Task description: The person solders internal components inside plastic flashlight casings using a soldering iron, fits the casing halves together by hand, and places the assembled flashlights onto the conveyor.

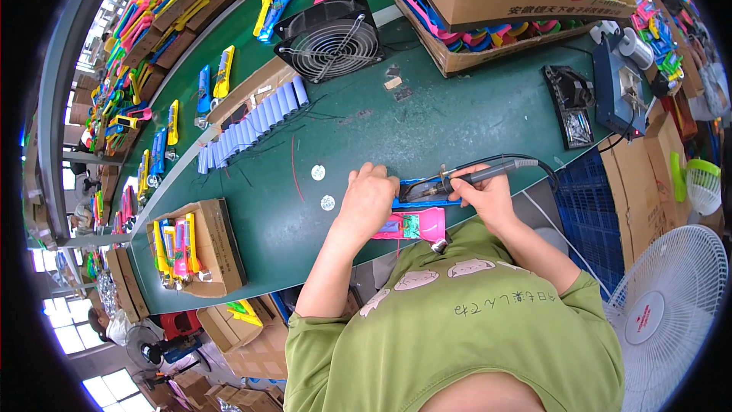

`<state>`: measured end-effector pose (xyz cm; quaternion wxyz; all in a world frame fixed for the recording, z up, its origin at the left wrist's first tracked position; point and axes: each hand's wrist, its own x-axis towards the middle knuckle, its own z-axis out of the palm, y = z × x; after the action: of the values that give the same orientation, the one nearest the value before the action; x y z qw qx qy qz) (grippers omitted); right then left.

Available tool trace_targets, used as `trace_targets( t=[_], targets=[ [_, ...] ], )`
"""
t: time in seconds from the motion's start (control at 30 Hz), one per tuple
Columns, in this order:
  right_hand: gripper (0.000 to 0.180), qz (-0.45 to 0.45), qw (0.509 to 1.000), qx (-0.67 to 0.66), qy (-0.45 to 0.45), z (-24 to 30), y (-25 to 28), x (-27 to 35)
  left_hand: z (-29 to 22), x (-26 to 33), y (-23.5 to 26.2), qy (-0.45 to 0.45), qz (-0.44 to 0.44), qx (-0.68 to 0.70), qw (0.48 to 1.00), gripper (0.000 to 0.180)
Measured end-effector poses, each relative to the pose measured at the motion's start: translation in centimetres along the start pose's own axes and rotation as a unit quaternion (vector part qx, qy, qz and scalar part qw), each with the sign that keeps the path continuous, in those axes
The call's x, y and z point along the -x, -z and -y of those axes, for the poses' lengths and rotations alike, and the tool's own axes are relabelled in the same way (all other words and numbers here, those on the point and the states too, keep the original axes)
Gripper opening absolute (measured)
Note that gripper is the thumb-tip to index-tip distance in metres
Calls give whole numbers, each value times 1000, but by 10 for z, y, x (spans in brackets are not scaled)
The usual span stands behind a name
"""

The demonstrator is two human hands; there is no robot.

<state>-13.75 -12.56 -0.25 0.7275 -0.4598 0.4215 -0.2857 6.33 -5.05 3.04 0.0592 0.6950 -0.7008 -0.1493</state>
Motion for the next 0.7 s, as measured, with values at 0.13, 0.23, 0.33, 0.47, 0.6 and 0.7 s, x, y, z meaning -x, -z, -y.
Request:
trace_targets(
  t=[0.13,0.23,0.33,0.47,0.6,0.7],
  targets=[
    [14,7,1000,-2,1,0,2,1,-3,-2,4,2,10,-9,1000,6],
    [14,14,1000,-3,-1,0,5,3,-4,-3,3,5,17,-17,1000,6],
    [14,-1,997,-56,55,-2,8,9,-5,-3,4,2,6,-21,1000,7],
    [19,-30,984,15,174,-3,19,25,-5,-2,4,2,2,-24,1000,8],
    [25,-46,914,223,335,6,32,31,-4,-2,4,7,-2,-16,1000,7],
    [34,10,861,334,383,9,45,28,-5,-2,4,9,-2,-19,1000,6]
  ],
)
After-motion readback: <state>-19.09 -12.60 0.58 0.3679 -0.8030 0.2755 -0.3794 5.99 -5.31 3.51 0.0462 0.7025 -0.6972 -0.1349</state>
